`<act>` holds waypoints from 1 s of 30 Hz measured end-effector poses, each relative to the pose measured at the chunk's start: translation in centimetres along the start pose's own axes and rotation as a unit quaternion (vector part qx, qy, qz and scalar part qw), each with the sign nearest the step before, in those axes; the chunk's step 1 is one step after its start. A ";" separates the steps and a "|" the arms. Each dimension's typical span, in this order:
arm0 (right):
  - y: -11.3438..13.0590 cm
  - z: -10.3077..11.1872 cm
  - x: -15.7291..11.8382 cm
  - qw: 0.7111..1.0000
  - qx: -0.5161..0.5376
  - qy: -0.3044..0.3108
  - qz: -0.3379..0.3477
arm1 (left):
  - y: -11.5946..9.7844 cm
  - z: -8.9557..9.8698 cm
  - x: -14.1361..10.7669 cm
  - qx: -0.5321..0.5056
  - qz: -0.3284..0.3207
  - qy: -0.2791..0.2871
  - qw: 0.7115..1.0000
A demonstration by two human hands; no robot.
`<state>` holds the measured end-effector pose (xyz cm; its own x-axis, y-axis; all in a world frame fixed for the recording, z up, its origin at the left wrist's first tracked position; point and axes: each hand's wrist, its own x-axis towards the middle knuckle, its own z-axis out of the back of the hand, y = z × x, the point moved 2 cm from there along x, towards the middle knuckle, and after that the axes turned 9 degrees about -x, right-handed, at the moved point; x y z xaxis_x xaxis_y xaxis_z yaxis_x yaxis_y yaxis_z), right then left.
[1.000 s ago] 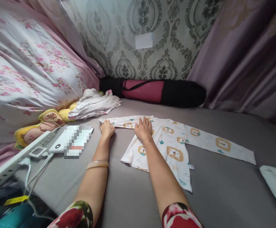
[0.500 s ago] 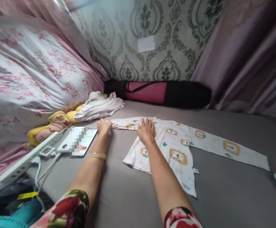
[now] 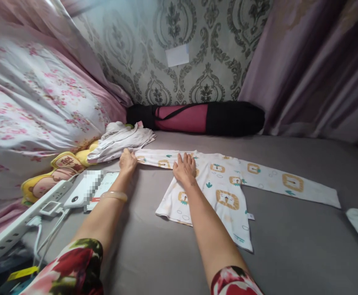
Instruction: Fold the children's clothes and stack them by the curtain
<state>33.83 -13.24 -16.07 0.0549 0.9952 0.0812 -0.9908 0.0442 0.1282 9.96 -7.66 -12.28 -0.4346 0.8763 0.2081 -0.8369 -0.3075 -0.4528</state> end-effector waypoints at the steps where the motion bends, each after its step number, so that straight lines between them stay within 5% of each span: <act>1: 0.0 0.0 0.0 1.000 0.003 -0.002 0.001 | 0.0 -0.1 -0.2 0.009 -0.009 -0.002 1.000; 9: 0.0 -0.3 0.1 1.000 -0.002 0.003 -0.003 | 1.3 -1.3 0.4 0.110 -0.044 0.081 0.990; 15: 0.2 -0.2 0.2 1.000 0.000 0.009 -0.009 | -2.4 -0.9 -0.3 0.121 -0.123 -0.012 0.985; 19: 0.1 0.0 0.0 1.000 -0.007 0.014 -0.006 | -7.8 -3.7 -4.5 -0.040 -0.278 0.159 0.946; 23: 0.0 0.1 -0.2 0.998 -0.040 0.046 0.012 | -11.8 -6.9 -8.5 -0.140 -0.299 0.268 0.905; 30: 0.1 0.3 -0.1 0.998 -0.049 0.044 0.012 | -10.7 -7.8 -8.6 -0.080 -0.316 0.288 0.900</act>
<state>33.80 -13.37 -15.82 0.0235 0.9997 -0.0040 -0.9993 0.0236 0.0300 25.22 -8.99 -16.04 0.3948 0.9188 0.0054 -0.7773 0.3372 -0.5311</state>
